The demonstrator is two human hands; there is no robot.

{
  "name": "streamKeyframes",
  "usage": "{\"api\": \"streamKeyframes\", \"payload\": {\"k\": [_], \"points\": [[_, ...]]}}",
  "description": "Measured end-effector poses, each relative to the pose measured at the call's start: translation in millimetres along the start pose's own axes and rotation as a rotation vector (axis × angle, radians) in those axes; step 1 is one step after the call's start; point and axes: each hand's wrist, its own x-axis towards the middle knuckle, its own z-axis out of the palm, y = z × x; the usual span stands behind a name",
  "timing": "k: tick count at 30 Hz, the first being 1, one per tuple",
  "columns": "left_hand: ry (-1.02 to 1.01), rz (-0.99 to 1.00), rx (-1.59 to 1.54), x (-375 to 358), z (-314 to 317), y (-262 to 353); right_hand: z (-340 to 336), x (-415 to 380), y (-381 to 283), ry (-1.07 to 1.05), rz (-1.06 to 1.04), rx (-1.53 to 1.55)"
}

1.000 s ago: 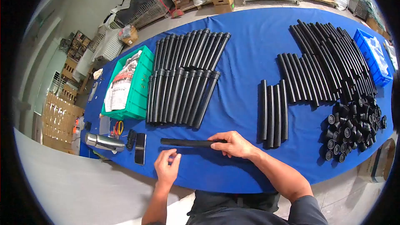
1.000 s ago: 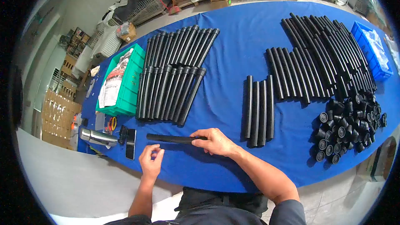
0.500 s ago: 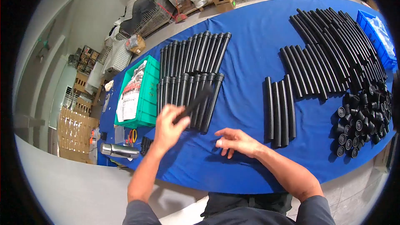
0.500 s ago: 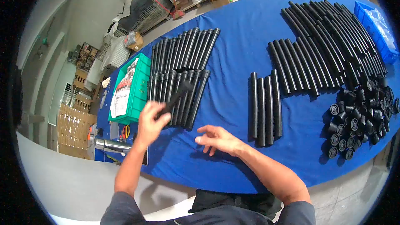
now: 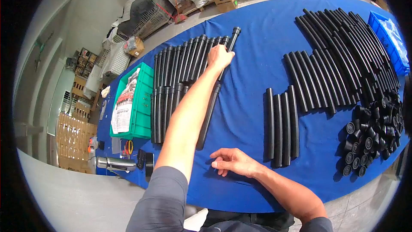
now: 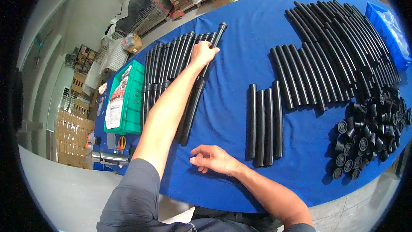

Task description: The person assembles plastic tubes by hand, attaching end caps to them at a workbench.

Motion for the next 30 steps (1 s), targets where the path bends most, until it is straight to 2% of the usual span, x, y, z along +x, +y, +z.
{"api": "streamKeyframes", "payload": {"k": [5, 8, 15, 18, 22, 23, 26, 30], "points": [[-0.037, -0.062, 0.082, -6.7, 21.1, 7.4, 2.3, -2.6, -9.3, 0.006, 0.04, -0.006], [0.021, 0.04, 0.161, -9.2, 28.5, 3.2, 3.3, -5.1, -14.9, 0.015, 0.071, 0.0], [0.104, 0.091, 0.214, -7.4, 32.0, -9.6, 5.1, -4.6, -14.7, 0.028, 0.066, -0.024], [0.08, 0.058, 0.185, -9.7, 27.7, -14.3, 4.4, -3.8, -12.2, 0.032, 0.066, -0.023], [0.176, 0.097, 0.197, -14.8, 27.1, -17.5, 4.6, -2.4, -9.4, 0.038, 0.059, -0.054], [0.093, 0.07, 0.216, -12.9, 25.0, -16.6, 5.0, -2.8, -10.5, 0.03, 0.052, -0.072], [0.051, 0.077, 0.215, -14.1, 23.7, -14.3, 4.7, -2.8, -9.1, 0.048, 0.027, -0.131], [0.175, 0.139, 0.228, -18.1, 23.1, -14.7, 6.2, -3.6, -8.9, 0.06, 0.008, -0.138]]}}
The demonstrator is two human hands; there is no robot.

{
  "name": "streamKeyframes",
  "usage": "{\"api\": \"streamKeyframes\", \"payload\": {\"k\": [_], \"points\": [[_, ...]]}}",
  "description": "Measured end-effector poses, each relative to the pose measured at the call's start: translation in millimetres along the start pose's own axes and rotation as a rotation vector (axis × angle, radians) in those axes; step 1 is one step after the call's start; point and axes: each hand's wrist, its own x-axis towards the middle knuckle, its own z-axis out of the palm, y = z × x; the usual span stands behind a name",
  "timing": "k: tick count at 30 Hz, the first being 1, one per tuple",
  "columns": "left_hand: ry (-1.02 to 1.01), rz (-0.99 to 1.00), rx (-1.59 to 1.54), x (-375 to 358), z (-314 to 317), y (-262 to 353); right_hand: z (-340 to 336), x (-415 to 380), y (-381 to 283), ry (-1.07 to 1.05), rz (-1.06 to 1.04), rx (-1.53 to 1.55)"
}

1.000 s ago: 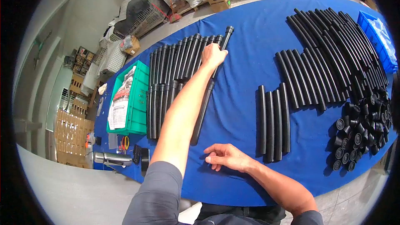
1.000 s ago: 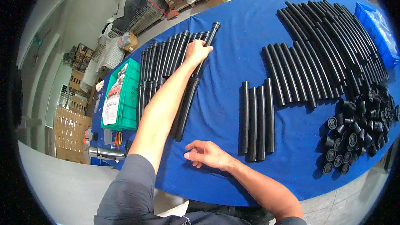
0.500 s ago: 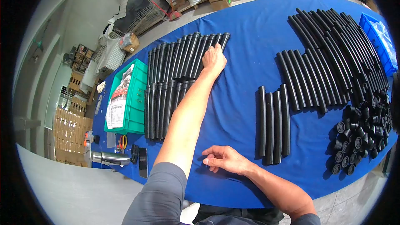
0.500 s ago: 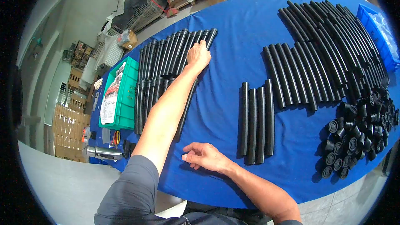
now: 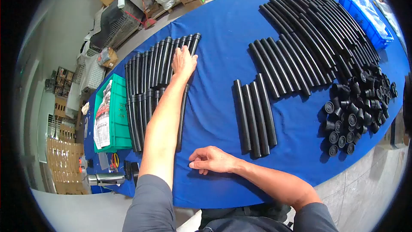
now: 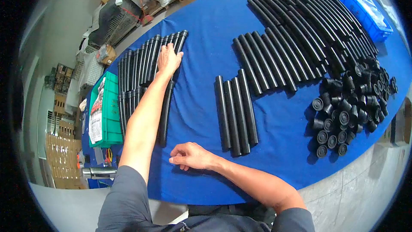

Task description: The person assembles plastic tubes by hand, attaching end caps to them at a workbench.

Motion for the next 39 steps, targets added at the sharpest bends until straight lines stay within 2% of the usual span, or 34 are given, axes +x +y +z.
{"api": "streamKeyframes", "payload": {"k": [3, 6, 7, 9, 10, 11, 12, 16, 20, 23, 27, 29, 34, 37, 39], "points": [[0.111, 0.307, -0.206, -34.1, -26.7, 26.0, -1.6, -5.3, -4.1, -0.209, 0.024, -0.141], [0.043, 0.68, -0.445, -97.8, -43.9, 55.4, 9.3, -12.9, -2.7, -0.498, 0.085, -0.081], [0.024, 0.804, -0.49, -121.3, -46.0, 62.6, 12.5, -13.6, -1.7, -0.519, 0.095, -0.15], [-0.135, 0.715, -0.498, -161.1, -39.8, 72.2, 19.7, -12.7, 1.5, -0.578, 0.121, -0.294], [-0.174, 0.654, -0.526, -175.9, -39.2, 75.7, 20.4, -13.4, 2.4, -0.572, 0.12, -0.271], [-0.208, 0.588, -0.548, -186.5, -39.3, 76.5, 20.7, -13.4, 2.8, -0.566, 0.118, -0.273], [-0.161, 0.635, -0.546, -192.6, -36.7, 73.4, 20.6, -13.6, 3.2, -0.565, 0.116, -0.274], [-0.302, 0.484, -0.566, -206.7, -46.3, 62.9, 21.2, -11.1, 3.7, -0.577, 0.115, -0.317], [-0.232, 0.264, -0.566, -215.2, -51.3, 74.6, 22.9, -12.6, 6.2, -0.558, 0.145, -0.302], [-0.237, 0.181, -0.564, -212.3, -46.0, 76.0, 23.1, -15.3, -2.7, -0.539, 0.167, -0.307], [-0.201, 0.224, -0.541, -212.5, -41.1, 57.6, 19.4, -14.0, 2.8, -0.551, 0.163, -0.294], [-0.277, 0.211, -0.46, -222.5, -58.8, 47.2, 19.2, -13.8, 2.8, -0.553, 0.147, -0.29], [-0.296, 0.315, -0.372, -260.9, -91.8, 9.1, 21.3, -9.8, 11.4, -0.61, 0.121, -0.271], [-0.396, 0.284, -0.292, -266.0, -106.8, 0.4, 23.3, -3.8, 18.0, -0.619, 0.02, -0.228], [-0.267, 0.349, -0.134, -267.3, -111.2, 10.0, 24.1, -3.2, 21.3, -0.599, 0.045, -0.238]]}}
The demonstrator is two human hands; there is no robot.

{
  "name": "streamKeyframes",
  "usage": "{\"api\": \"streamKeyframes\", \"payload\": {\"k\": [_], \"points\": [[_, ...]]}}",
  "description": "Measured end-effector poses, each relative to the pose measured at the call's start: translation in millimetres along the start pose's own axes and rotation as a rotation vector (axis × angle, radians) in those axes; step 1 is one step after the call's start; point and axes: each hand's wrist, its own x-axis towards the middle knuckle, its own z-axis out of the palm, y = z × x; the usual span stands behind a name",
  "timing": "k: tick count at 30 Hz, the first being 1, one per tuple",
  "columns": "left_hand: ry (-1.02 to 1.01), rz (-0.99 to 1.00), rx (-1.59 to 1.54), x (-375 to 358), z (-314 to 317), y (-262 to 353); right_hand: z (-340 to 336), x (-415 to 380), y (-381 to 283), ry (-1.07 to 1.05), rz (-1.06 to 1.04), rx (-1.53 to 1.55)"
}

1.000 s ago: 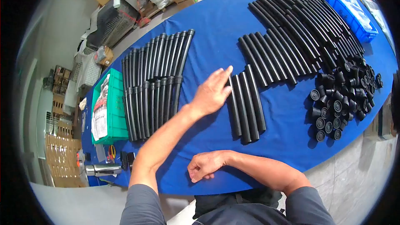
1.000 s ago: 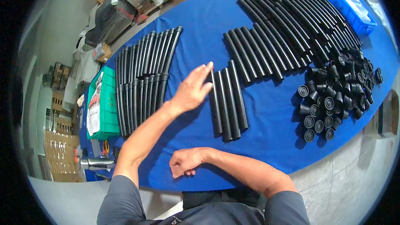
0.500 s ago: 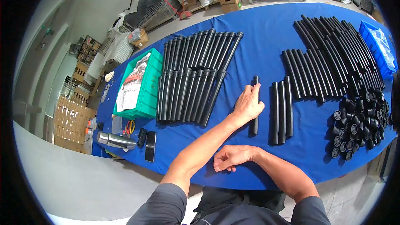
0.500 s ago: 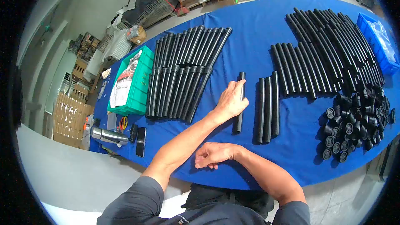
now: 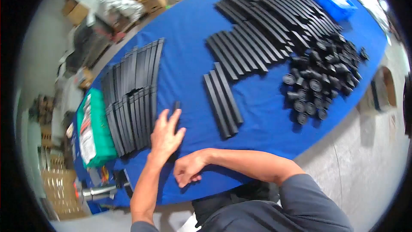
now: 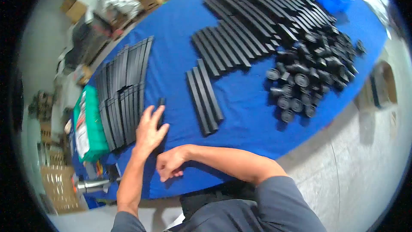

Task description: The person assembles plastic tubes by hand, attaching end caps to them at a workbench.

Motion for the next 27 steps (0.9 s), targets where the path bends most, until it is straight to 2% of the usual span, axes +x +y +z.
{"api": "streamKeyframes", "payload": {"k": [2, 7, 8, 10, 12, 14, 15, 16, 18, 21, 27], "points": [[0.103, 0.079, -0.145, 22.7, -7.9, 25.3, 0.0, -4.6, -3.3, 0.017, 0.021, -0.012], [0.098, 0.412, -0.516, 90.5, -13.7, 121.4, 2.0, -7.5, -4.7, 0.087, 0.002, 0.023], [0.143, 0.541, -0.503, 101.6, -10.1, 143.1, 2.9, -10.7, -6.2, 0.109, 0.004, 0.037], [0.111, 0.662, -0.539, 121.0, 3.1, 185.3, 4.1, -15.0, -9.0, 0.148, 0.004, 0.068], [0.157, 0.745, -0.554, 134.5, 21.3, 220.9, 0.6, -10.6, -2.9, 0.132, 0.011, 0.06], [0.071, 0.787, -0.518, 137.6, 21.2, 245.4, -2.6, -11.5, 2.3, 0.129, -0.008, 0.047], [0.109, 0.84, -0.524, 137.6, 25.7, 252.5, -4.7, -15.2, 1.8, 0.135, -0.016, 0.04], [0.033, 0.824, -0.501, 134.4, 22.3, 258.9, -5.8, -19.9, 2.3, 0.142, -0.021, 0.035], [0.045, 0.869, -0.401, 136.0, 33.2, 267.3, -5.8, -23.7, 4.1, 0.15, -0.023, 0.032], [0.017, 0.838, -0.33, 135.9, 46.2, 272.6, -7.6, -25.3, 2.6, 0.153, -0.019, 0.028], [0.073, 0.806, -0.332, 129.1, 46.4, 265.7, -8.1, -24.4, -0.2, 0.144, -0.024, 0.01]]}}
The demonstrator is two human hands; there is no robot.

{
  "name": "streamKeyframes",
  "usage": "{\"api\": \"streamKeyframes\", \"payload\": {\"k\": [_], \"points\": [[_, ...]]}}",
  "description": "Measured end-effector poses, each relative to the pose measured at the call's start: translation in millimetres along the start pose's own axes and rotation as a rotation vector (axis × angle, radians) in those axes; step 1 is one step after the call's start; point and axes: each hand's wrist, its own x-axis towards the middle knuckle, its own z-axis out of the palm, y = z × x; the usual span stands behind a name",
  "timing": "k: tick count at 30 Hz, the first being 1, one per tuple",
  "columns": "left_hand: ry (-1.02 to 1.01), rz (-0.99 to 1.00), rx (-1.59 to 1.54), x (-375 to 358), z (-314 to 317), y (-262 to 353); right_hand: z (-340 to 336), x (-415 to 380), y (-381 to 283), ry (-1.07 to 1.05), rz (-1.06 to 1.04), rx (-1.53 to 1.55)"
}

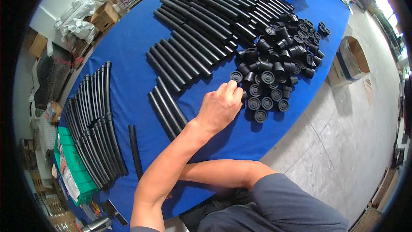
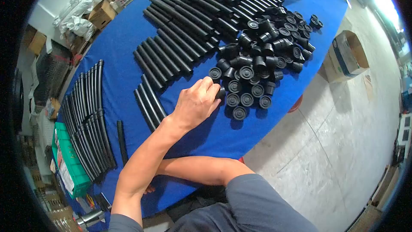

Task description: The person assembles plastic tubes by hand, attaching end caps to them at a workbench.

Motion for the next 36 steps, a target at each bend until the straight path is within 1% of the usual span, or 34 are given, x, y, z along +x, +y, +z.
{"api": "streamKeyframes", "payload": {"k": [3, 5, 7, 9, 10, 11, 13, 14, 17, 19, 21, 22, 23, 25, 27, 29, 31, 34, 36], "points": [[0.083, -0.022, -0.003, -23.8, -35.5, 1.9, 2.6, 5.2, 1.1, -0.036, -0.027, -0.018], [0.216, -0.055, 0.003, -51.1, -59.4, -6.1, 3.0, 6.7, 2.4, -0.068, -0.062, -0.02], [0.251, -0.199, -0.064, -88.4, -79.9, -29.0, 7.8, 11.8, 0.3, -0.099, -0.057, -0.029], [0.243, -0.433, -0.098, -125.2, -95.2, -59.5, 10.2, 15.7, -7.0, -0.101, 0.007, -0.011], [0.295, -0.536, -0.182, -141.9, -103.5, -69.3, 11.0, 13.4, -9.3, -0.08, 0.053, 0.004], [0.316, -0.597, -0.168, -160.5, -110.5, -71.6, 11.3, 14.5, -11.9, -0.087, 0.062, -0.023], [0.295, -0.58, -0.146, -190.2, -115.1, -75.0, 11.1, 12.6, -13.4, -0.077, 0.082, -0.064], [0.249, -0.597, -0.191, -202.4, -113.7, -75.6, 10.6, 13.5, -11.5, -0.09, 0.081, -0.081], [0.244, -0.588, -0.142, -223.7, -99.4, -73.2, 10.6, 12.0, -14.6, -0.105, 0.072, -0.093], [0.185, -0.59, -0.045, -231.3, -89.5, -77.3, 9.4, 12.8, -14.3, -0.105, 0.087, -0.114], [0.107, -0.636, -0.008, -236.6, -83.0, -80.7, 9.6, 11.9, -14.8, -0.093, 0.103, -0.097], [0.117, -0.65, -0.013, -237.5, -83.0, -78.3, 8.7, 13.1, -12.9, -0.11, 0.101, -0.09], [0.192, -0.594, 0.034, -239.9, -81.6, -77.9, 7.8, 13.7, -13.2, -0.109, 0.113, -0.09], [0.314, -0.544, 0.094, -235.1, -100.6, -60.5, 9.0, 12.0, -16.2, -0.095, 0.138, -0.08], [0.401, -0.551, 0.121, -247.6, -107.8, -59.5, 9.6, 10.6, -18.0, -0.105, 0.146, -0.07], [0.361, -0.765, 0.078, -267.2, -108.0, -62.4, 6.4, 11.7, -19.2, -0.124, 0.153, -0.076], [0.278, -0.906, 0.07, -287.9, -102.4, -64.7, 6.0, 12.0, -19.6, -0.111, 0.144, -0.075], [0.212, -1.046, -0.096, -310.7, -96.1, -73.2, 7.0, 11.0, -22.2, -0.102, 0.168, -0.066], [0.229, -1.068, -0.109, -320.9, -98.3, -72.0, 6.2, 10.9, -20.9, -0.093, 0.168, -0.067]]}}
